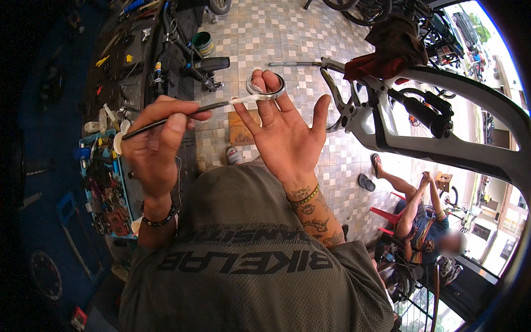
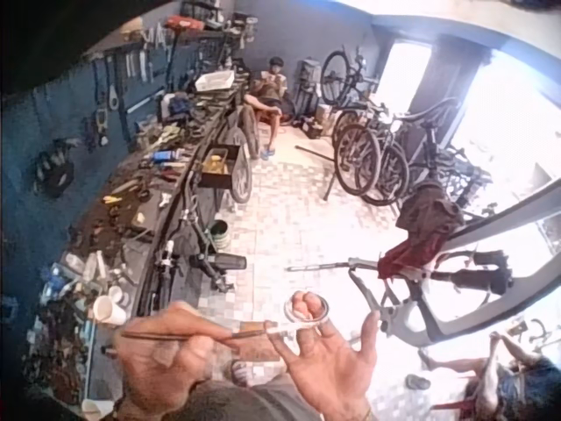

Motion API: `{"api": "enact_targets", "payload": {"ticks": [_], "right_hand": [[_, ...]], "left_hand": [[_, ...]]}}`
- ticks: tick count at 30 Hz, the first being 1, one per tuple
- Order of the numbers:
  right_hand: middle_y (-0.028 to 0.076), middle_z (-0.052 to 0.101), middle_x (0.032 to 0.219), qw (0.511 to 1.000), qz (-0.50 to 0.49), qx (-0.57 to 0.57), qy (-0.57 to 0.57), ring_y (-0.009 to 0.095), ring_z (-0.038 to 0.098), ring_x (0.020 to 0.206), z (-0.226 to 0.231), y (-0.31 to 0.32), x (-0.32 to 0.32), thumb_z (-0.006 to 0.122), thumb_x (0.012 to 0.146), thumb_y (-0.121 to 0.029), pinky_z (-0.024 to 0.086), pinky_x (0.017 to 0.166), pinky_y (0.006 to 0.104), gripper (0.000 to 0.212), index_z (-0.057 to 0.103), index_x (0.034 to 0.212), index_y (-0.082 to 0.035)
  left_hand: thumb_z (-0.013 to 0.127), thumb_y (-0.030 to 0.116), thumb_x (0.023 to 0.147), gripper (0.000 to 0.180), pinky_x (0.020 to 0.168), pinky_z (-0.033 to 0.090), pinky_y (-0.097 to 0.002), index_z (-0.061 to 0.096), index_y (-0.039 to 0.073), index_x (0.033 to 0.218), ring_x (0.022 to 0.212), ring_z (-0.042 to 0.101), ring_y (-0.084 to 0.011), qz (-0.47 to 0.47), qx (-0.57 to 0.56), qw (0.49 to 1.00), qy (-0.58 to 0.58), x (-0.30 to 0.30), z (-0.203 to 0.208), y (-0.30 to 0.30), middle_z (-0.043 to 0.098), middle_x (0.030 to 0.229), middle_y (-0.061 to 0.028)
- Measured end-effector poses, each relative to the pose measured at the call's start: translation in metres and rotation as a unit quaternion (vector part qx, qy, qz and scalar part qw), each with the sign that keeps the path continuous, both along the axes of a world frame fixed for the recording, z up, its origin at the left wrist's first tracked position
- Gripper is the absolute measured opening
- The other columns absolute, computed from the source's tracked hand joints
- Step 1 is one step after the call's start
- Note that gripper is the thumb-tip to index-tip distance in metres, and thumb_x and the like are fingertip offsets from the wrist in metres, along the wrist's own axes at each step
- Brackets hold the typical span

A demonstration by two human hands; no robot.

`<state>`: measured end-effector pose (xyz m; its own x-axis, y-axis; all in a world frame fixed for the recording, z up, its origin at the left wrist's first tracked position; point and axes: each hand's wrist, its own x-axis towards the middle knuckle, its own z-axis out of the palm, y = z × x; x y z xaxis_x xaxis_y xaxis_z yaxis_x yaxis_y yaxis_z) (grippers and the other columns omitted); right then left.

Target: The person applies grease to a bicycle fork seal using a small brush, then inserts the seal into the fork tube and taps it into place with a hammer. The work is performed in a bicycle repair shop with other people present.

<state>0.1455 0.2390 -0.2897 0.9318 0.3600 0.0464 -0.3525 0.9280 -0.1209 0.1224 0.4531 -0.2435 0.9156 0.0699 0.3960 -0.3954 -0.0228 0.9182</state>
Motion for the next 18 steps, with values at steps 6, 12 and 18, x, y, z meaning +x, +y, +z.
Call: {"api": "enact_targets", "payload": {"ticks": [6,12,18], "right_hand": [[0.018,0.050,0.157,0.999,0.001,0.009,-0.031,0.022,0.050,0.145,-0.006,-0.002,0.001,0.041,0.101,-0.072,0.011,0.131,0.0572,0.093,0.045,0.151,0.006],[0.019,0.047,0.159,1.000,-0.019,-0.013,-0.020,0.025,0.045,0.149,-0.006,-0.004,0.000,0.033,0.101,-0.077,0.014,0.131,0.0558,0.097,0.044,0.152,0.005],[0.021,0.043,0.162,0.987,-0.043,-0.078,-0.136,0.026,0.044,0.150,-0.013,-0.006,0.004,0.031,0.102,-0.077,0.007,0.131,0.0534,0.098,0.046,0.152,0.006]], "left_hand": [[0.062,-0.002,0.094,0.017,0.084,0.052,-0.0300,0.075,-0.005,0.104,0.089,0.067,-0.0158,0.049,0.049,0.998,-0.012,0.005,0.001,0.010,0.077,0.094,-0.0121],[0.063,-0.001,0.096,0.016,0.086,0.053,-0.0293,0.075,-0.004,0.106,0.091,0.069,-0.0158,-0.034,-0.069,0.996,0.046,-0.006,0.008,0.005,0.078,0.094,-0.0118],[0.061,-0.001,0.098,0.016,0.085,0.053,-0.0285,0.073,-0.007,0.107,0.090,0.071,-0.0160,0.016,0.014,1.000,0.012,0.006,0.011,0.006,0.076,0.096,-0.0131]]}}
